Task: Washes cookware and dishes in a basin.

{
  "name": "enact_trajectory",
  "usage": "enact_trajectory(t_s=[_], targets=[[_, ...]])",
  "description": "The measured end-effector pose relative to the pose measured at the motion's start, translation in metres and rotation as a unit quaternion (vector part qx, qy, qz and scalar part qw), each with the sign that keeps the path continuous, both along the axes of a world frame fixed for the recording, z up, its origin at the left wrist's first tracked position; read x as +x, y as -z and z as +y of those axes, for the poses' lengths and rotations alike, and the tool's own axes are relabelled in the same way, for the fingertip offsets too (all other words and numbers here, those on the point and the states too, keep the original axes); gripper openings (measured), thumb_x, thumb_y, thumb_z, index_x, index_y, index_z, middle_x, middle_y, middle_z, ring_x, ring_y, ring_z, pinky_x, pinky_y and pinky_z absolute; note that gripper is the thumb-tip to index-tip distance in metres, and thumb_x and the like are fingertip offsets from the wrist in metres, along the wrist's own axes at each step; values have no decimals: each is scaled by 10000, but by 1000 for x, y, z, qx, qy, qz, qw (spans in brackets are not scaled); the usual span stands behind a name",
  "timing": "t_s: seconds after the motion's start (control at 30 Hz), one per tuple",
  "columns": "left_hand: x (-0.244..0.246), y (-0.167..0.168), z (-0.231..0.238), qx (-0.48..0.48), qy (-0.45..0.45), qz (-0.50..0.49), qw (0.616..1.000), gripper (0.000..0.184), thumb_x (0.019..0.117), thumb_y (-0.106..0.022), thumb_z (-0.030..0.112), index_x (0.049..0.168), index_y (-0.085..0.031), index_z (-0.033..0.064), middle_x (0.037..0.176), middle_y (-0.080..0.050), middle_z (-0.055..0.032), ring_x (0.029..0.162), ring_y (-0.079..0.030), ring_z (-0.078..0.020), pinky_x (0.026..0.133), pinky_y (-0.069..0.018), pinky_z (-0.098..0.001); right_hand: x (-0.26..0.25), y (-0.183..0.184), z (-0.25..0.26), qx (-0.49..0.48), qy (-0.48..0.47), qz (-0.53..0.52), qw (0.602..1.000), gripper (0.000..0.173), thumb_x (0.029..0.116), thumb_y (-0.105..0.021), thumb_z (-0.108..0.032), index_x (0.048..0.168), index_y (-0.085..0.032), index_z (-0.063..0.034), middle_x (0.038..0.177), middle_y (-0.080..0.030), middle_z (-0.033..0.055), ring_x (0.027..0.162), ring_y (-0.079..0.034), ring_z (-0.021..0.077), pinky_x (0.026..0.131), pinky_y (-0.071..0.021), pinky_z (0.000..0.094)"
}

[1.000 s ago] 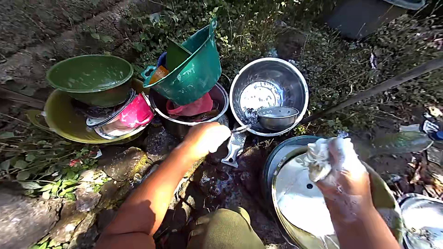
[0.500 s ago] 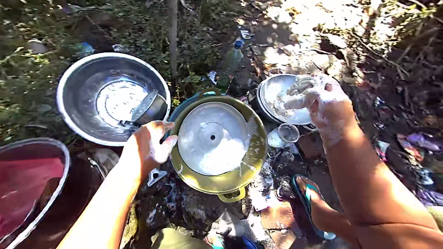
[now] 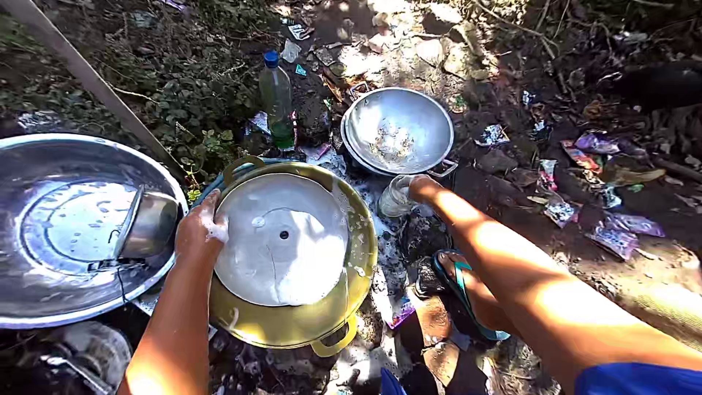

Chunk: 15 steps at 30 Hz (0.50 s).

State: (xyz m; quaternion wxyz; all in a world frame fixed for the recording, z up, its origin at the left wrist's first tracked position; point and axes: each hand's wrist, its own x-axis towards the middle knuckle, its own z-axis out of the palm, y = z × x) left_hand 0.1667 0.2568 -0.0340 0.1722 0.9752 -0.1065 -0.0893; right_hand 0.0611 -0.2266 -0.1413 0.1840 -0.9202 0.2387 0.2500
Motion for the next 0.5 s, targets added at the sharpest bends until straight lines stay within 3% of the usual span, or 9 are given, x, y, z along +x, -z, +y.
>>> enact_trajectory(t_s=[0.07,0.1,0.17,0.27,0.33,0.4,0.5], targets=[[1,-6,0,-4,26,-46,999,453,1056,-448,77,1504,-494,42,1394,-595,-266,1291,-576,-454,1086,-408,-648,17,6,5,-12,-101,139,985,343,966,-637,-70,1295,-652,28,1320,-622,291,1276,-562,471,1070,-406,669],[0,-8,1,-15,32,-73,997,441,1051,-434,61,1482,-518,31,1433,-580,-233,1333,-557,-412,1126,-396,-603,25,7,12,-30,-150,211,965,320,959,-648,-77,1225,-648,101,1282,-621,323,1247,-573,478,1044,-416,666],[2,-10,11,-51,56,-150,986,397,1007,-458,36,1367,-619,-8,1457,-569,-208,1371,-532,-370,1160,-387,-537,30,13,25,-65,-174,280,942,364,983,-638,-151,1217,-633,128,1286,-614,327,1247,-575,474,1027,-428,665],[2,-15,24,-105,94,-224,964,343,980,-468,51,1233,-687,-22,1439,-587,-185,1412,-487,-345,1197,-357,-484,15,14,41,-78,-60,223,970,474,1011,-602,-268,1342,-582,72,1397,-563,312,1343,-511,477,1076,-389,694],[-2,-24,28,-141,100,-228,958,334,979,-471,37,1224,-687,-33,1425,-602,-176,1445,-444,-353,1221,-326,-468,10,24,45,-77,-14,185,980,513,1008,-610,-303,1364,-570,64,1417,-551,309,1357,-499,479,1079,-384,694],[-12,-41,30,-144,99,-205,963,409,951,-472,32,1312,-661,4,1443,-597,-145,1450,-447,-323,1223,-326,-457,16,30,43,-71,-29,197,977,516,991,-639,-297,1326,-582,91,1398,-557,321,1345,-509,482,1075,-393,686],[-29,-72,26,-127,137,-229,955,429,939,-487,4,1328,-668,29,1347,-663,-155,1290,-616,-281,1123,-452,-434,31,47,26,-65,-123,248,959,478,948,-694,-278,1225,-639,108,1325,-600,322,1297,-541,473,1065,-401,669]])
